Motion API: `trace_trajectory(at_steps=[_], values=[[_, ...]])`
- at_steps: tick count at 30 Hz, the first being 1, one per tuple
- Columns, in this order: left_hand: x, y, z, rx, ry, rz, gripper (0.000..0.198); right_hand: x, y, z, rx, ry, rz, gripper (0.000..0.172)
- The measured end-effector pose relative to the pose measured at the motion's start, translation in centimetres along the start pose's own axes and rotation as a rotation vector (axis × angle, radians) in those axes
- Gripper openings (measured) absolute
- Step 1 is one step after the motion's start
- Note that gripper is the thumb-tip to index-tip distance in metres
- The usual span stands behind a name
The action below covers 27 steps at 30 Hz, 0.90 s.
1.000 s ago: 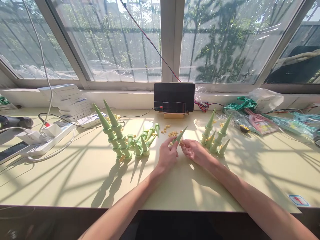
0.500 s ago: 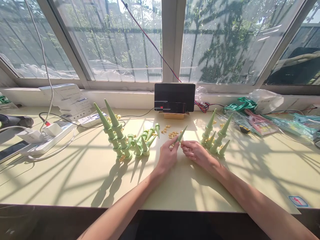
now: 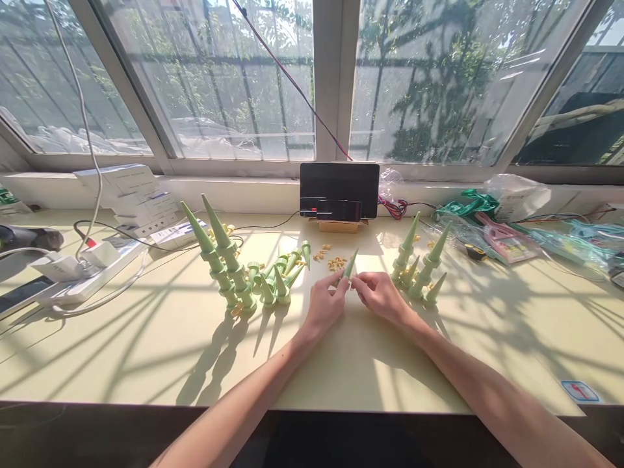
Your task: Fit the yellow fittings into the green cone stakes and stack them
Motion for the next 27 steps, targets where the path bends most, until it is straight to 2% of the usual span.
trace_trajectory(at_steps=[5,9,13,18,27], values=[[0.0,0.2,0.3,-0.026,0.033,0.009,0.048,0.2,-0.2,0.6,0.175,-0.248,-0.061,0.037],[0.0,0.1,0.0,-0.014,0.048,0.003,0.049,0.1,-0.1,0.5,0.191,-0.27,-0.069,0.038],[0.0,-0.1,-0.1,0.025,0.014,0.017,0.053,-0.1,0.1,0.1,0.121,-0.15,-0.059,0.039],[-0.2,-0.1,0.2,0.063,-0.057,0.048,0.056,-0.2,0.2,-0.2,-0.052,0.053,0.026,0.039],[-0.2,-0.1,0.6,0.054,-0.084,0.085,0.054,-0.4,0.1,-1.1,-0.239,0.395,0.117,0.036]])
Point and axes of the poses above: each hand's wrist, its own y-axis towards the middle knuckle, its own x-axis out of the back of the hand, z = x × y, the point moved 3 cm from there along y, towards the middle knuckle, and after that the axes turned 2 degrees about -y, right-handed, at the moved point
